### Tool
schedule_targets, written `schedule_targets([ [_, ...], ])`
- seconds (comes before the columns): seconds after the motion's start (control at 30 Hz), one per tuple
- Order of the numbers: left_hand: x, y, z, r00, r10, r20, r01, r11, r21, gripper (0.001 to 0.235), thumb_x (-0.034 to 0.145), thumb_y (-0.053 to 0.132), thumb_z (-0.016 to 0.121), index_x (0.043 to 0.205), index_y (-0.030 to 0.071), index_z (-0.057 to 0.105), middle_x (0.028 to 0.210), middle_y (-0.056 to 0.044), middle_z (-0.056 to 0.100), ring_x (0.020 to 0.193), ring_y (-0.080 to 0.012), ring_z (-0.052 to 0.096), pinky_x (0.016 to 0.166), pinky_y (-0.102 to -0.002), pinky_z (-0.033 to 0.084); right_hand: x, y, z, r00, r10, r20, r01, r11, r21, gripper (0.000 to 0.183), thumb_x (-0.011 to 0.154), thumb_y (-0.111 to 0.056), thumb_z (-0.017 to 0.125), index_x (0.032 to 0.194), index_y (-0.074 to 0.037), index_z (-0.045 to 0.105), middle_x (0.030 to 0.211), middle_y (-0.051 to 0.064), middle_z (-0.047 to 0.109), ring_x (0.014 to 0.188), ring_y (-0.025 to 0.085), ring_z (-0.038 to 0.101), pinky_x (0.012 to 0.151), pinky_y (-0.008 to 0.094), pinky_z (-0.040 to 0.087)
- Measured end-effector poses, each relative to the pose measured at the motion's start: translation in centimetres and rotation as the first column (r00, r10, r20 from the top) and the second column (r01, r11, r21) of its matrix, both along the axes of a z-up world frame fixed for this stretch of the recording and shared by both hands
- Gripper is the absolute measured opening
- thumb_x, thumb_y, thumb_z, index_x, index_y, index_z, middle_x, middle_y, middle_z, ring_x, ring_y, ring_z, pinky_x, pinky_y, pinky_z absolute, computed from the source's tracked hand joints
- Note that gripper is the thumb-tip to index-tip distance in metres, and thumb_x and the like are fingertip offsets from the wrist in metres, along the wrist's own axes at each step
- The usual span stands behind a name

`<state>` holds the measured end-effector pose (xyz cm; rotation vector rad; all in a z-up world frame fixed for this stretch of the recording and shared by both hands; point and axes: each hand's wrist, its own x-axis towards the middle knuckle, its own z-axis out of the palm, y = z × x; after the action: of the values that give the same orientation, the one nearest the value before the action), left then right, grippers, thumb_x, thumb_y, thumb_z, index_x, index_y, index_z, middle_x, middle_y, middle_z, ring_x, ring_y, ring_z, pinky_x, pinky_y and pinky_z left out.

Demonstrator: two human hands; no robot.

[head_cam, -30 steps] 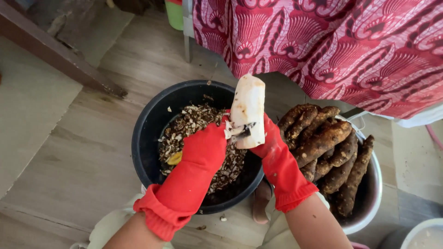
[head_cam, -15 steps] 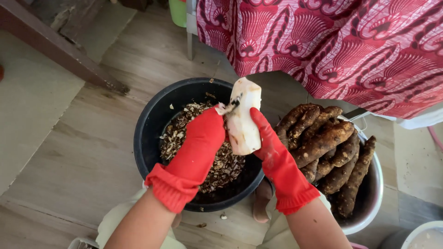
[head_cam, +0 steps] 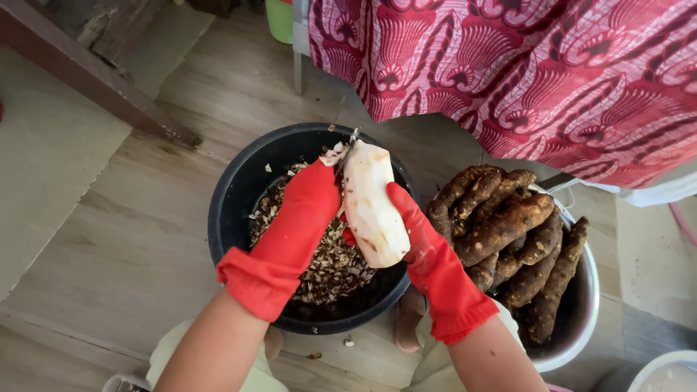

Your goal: The person sits on the floor and peels cassava roots using a peeler. They hold the root in one hand and scrape the skin off with the tool, letting the peels fall into a black bucket. The peeled cassava is placed into a pink basket.

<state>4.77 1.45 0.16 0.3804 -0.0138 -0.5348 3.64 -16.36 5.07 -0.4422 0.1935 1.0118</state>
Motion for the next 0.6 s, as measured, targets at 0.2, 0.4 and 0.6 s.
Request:
schedule_targets([
  [0.2,-2.9,-1.3,3.7,0.982,-0.076,0.172,-0.188,-0.369,0.91,0.048,0.099,0.046,0.033,0.116,0.01,0.06,0.104,-0.02,0.07,0.102,-0.0423,0.068,0.088,-0.052,0.051,0.0,2.2,5.2,0.937,-0.296,-0.188,0.284,0.955,-0.087,0.046,0.065,-0.026,0.09,0.074,0.013,0.067,0.073,0.04,0.066,0.069,0.044,0.069,0.085,0.055,0.06],
  [0.4,-6.1,-2.2,-2.4,0.691,-0.643,0.33,-0.723,-0.628,0.289,0.043,0.088,0.028,0.061,0.131,0.023,0.065,0.091,-0.01,0.064,0.046,-0.025,0.061,0.041,-0.044,0.046,2.0,0.4,1.2,0.924,-0.355,-0.145,0.341,0.933,-0.116,0.05,0.073,-0.037,0.086,0.088,0.008,0.07,0.083,0.03,0.071,0.077,0.039,0.07,0.087,0.05,0.056],
  [0.6,-4.9,-1.9,-3.5,0.743,-0.579,0.335,-0.668,-0.62,0.411,0.05,0.094,0.036,0.056,0.143,0.027,0.057,0.082,-0.002,0.058,0.044,-0.0236,0.056,0.044,-0.045,0.048,1.3,1.0,-0.1,0.92,-0.39,-0.046,0.378,0.912,-0.158,0.057,0.081,-0.046,0.078,0.112,0.001,0.07,0.106,0.02,0.074,0.095,0.03,0.071,0.098,0.043,0.052],
])
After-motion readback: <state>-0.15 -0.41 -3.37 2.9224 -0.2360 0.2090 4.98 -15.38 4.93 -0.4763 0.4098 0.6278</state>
